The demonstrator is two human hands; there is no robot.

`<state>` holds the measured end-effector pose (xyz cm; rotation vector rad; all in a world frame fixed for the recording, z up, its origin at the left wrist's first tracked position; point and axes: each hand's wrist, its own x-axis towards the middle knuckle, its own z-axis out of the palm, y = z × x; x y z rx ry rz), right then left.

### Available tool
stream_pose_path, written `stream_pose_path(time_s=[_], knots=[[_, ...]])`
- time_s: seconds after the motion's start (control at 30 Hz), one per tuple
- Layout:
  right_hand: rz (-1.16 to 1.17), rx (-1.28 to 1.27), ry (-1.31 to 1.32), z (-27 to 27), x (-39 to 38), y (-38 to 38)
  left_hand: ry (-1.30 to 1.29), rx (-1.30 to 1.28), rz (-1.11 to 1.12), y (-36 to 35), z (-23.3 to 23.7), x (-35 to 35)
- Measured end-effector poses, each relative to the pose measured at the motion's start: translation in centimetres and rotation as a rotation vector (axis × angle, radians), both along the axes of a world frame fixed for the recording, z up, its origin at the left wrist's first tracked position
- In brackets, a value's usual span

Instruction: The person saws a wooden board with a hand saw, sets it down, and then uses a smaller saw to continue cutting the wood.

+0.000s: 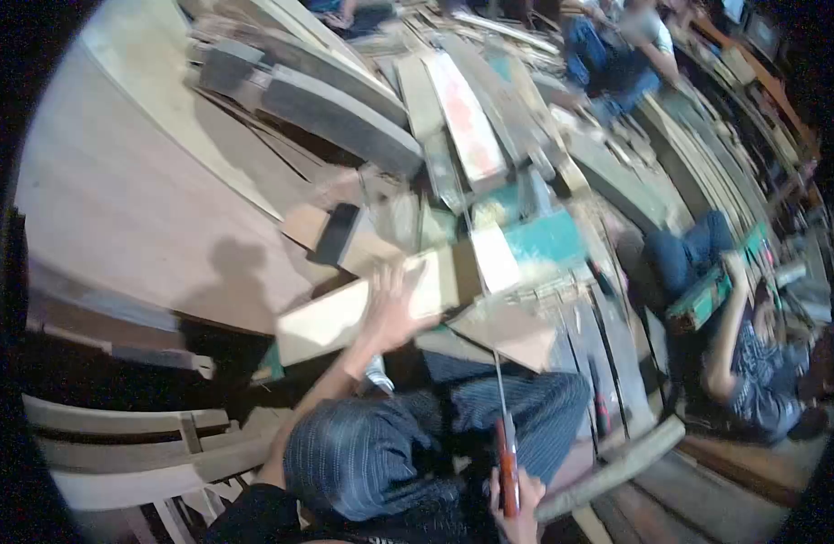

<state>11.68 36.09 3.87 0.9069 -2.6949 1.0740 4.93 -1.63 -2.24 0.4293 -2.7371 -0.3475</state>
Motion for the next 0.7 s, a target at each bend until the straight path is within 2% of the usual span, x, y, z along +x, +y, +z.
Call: stream_pose_path(time_s=[0.03, 0.1, 0.13, 0.23, 0.3, 0.37, 0.4, 0.47, 0.7], knots=[[-0.077, 0.001, -0.123, -0.1, 0.5, 0.4, 0.006, 0.025, -0.018, 0.4, 0.2, 0.1], [-0.037, -0.112, -0.148, 1.5, -0.4, -1.7, -0.087, 0.22, -0.018, 0.1, 0.9, 0.0], [-0.059, -0.164, -0.109, 2.8, -1.5, -3.2, -0.054, 0.25, 0.016, 0.0, 0.6, 0.0], [-0.147, -0.03, -0.169, 7.2, -3.2, -3.7, -0.01, 0.19, 0.003, -0.3, 0.7, 0.3], [-0.108, -0.066, -0.146, 6.8, -4.0, -2.9, -0.039, 0.116, -0.032, 0.2, 0.8, 0.6], [-0.009, -0.029, 0.099, 5.8, -4.0, -3.3, -0.028, 0.157, -0.217, 0.7, 0.8, 1.1], [-0.019, -0.104, 0.016, 5.4, -3.7, -3.9, -0.038, 0.086, -0.244, 1.3, 0.8, 1.4], [-0.032, -0.25, -0.14, 5.1, -3.5, -5.7, -0.007, 0.071, -0.245, 2.0, 0.9, 1.5], [-0.089, -0.292, -0.068, 4.2, -4.7, -8.2, -0.023, 0.112, -0.114, 2.8, 1.6, 1.1]])
